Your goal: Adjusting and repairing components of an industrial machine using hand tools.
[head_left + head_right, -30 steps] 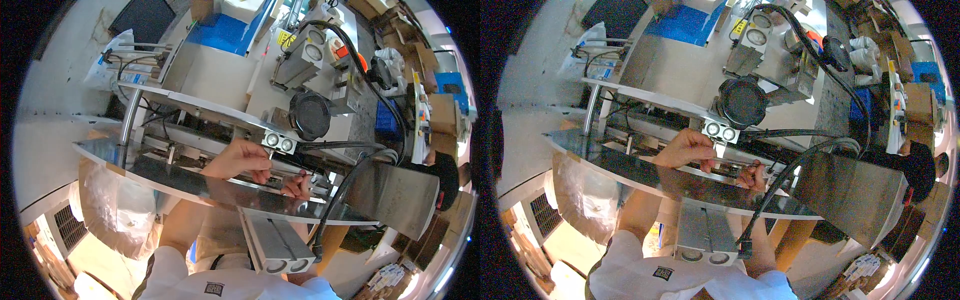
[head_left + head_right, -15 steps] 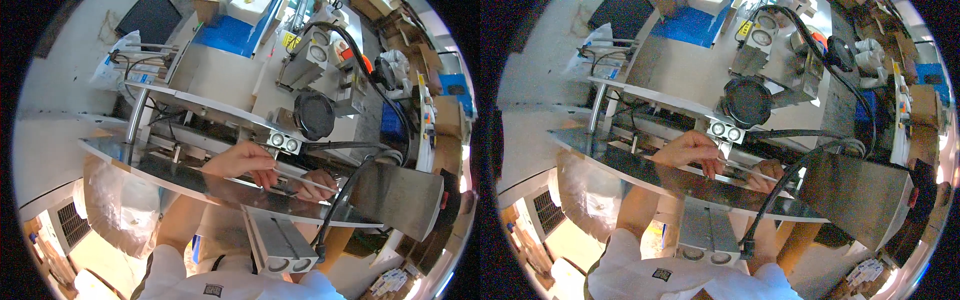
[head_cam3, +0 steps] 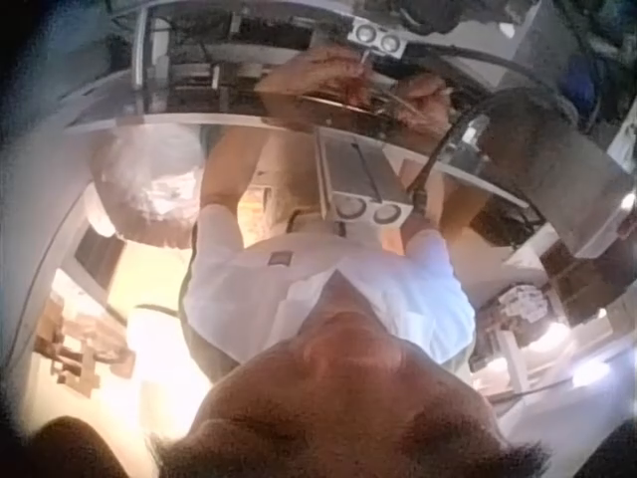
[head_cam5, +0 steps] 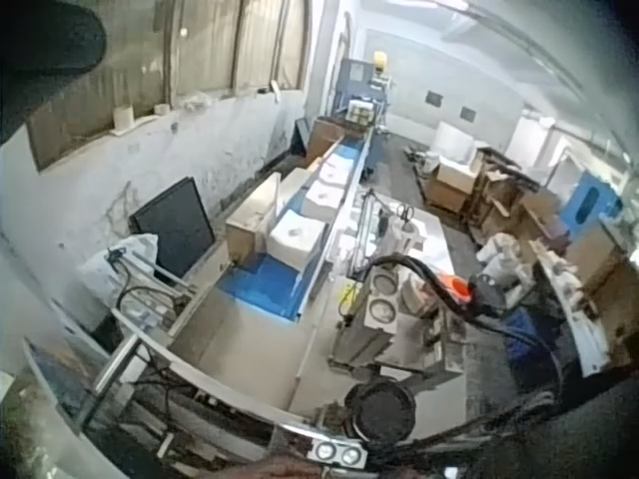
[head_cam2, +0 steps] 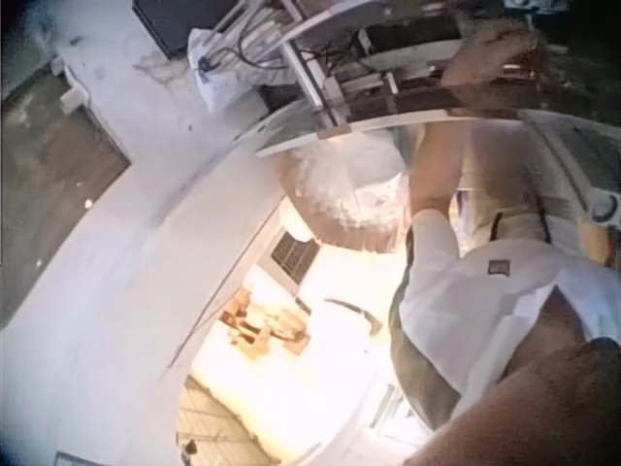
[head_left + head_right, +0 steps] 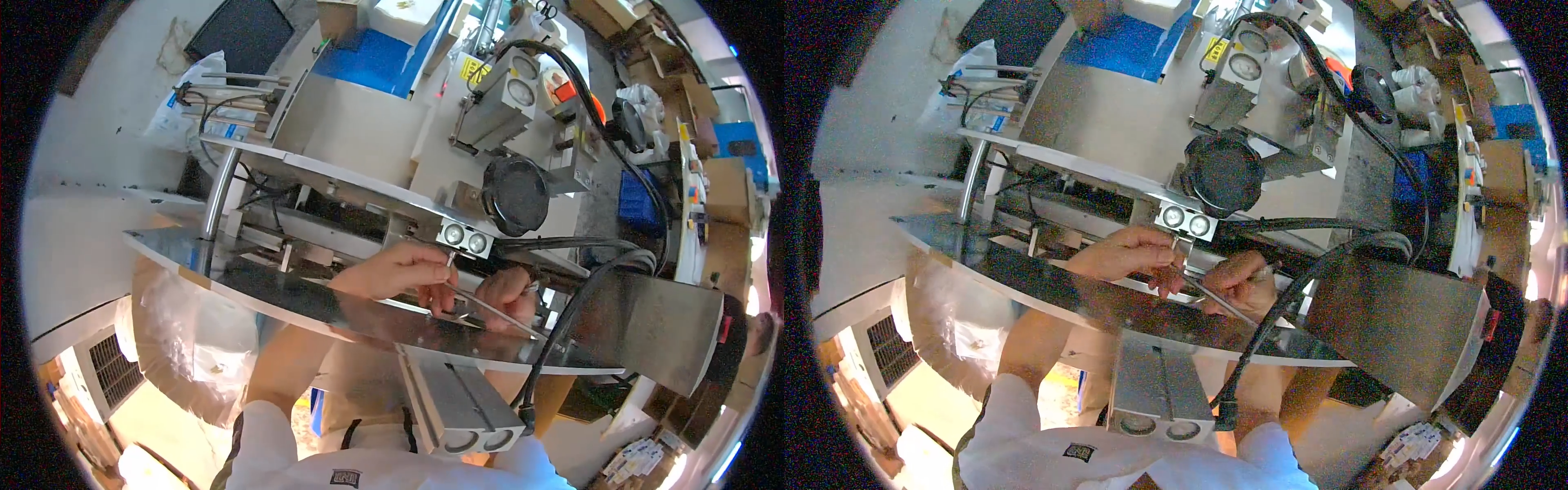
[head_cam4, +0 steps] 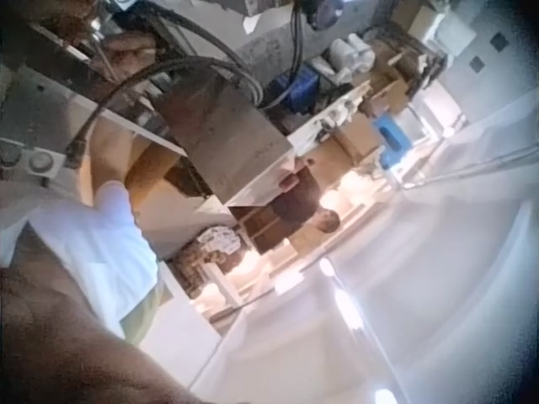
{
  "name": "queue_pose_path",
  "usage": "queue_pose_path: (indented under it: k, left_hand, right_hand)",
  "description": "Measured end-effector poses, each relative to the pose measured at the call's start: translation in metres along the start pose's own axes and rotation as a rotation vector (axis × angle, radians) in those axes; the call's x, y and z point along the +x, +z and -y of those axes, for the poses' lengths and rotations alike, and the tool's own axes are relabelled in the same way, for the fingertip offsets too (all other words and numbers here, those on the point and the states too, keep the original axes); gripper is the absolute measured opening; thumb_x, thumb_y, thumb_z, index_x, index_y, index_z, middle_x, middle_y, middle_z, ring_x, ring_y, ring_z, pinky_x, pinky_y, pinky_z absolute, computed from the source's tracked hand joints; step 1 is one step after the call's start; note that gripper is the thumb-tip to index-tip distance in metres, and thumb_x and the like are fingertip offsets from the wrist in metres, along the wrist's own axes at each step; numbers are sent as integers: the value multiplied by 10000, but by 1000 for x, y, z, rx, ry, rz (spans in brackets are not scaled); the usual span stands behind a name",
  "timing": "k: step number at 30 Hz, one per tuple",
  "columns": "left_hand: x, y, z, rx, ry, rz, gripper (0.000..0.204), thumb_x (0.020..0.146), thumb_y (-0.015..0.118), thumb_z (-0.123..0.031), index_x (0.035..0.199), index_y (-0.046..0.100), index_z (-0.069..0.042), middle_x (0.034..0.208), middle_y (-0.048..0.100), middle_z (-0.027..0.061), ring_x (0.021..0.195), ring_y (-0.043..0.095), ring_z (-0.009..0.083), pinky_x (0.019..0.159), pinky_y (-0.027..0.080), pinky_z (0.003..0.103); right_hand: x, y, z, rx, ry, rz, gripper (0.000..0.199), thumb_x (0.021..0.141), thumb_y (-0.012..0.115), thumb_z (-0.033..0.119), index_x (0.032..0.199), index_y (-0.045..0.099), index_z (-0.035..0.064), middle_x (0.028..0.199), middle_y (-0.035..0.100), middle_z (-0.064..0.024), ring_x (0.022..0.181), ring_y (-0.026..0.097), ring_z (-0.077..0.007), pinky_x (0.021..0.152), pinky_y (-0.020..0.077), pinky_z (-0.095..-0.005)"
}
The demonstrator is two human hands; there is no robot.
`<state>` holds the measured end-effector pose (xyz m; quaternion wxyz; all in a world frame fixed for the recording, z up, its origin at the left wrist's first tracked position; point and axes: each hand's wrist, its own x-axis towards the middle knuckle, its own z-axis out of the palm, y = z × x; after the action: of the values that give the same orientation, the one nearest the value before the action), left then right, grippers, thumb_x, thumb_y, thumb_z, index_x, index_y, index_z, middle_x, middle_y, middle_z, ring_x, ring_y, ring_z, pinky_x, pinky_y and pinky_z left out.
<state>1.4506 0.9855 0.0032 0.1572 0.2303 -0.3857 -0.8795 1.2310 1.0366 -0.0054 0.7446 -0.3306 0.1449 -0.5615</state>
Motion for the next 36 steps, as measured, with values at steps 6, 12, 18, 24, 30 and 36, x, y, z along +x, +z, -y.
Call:
queue_pose_path:
  k: [6,12,18,24,30,36]
  left_hand:
    - [2,-7,2,79,18,69,290,921,487,-269,952,601,-4,811,648,72,698,611,110,607,465,228]
    - [3,-7,5,53,-51,-13,275,910,513,-255,937,614,-1,803,654,74,689,615,107,595,466,210]
    - [-10,-9,-3,122,-5,-71,264,898,541,-251,889,635,-4,790,653,63,699,609,92,604,464,203]
    - [-1,-7,-1,206,39,-90,230,881,576,-209,856,660,3,758,652,55,685,611,102,600,482,230]
    - [-6,-7,-1,240,144,-135,199,862,604,-174,826,661,13,736,648,58,677,603,100,601,485,232]
    - [0,-2,-4,241,155,-101,177,842,622,-154,823,661,18,734,650,66,668,608,107,603,491,247]
  right_hand:
    - [-4,-11,10,38,40,293,215,828,618,205,937,643,21,616,634,-154,403,543,-165,362,375,-278]
    - [-14,-14,5,67,-9,158,268,873,567,281,892,634,22,632,637,-131,399,535,-138,348,362,-244]
    - [-42,-21,-13,62,37,-133,345,941,424,350,864,569,47,526,536,-48,400,420,-77,379,323,-202]
    - [-75,-30,-41,447,96,-509,383,942,399,395,994,613,82,792,609,12,545,395,-63,433,300,-197]
    - [-87,-25,-48,782,-57,-450,493,856,467,558,997,582,99,825,565,-35,656,473,-157,568,403,-302]
    - [-114,-22,-58,445,34,-687,435,902,486,437,1088,516,45,845,564,-37,734,537,-171,689,481,-345]
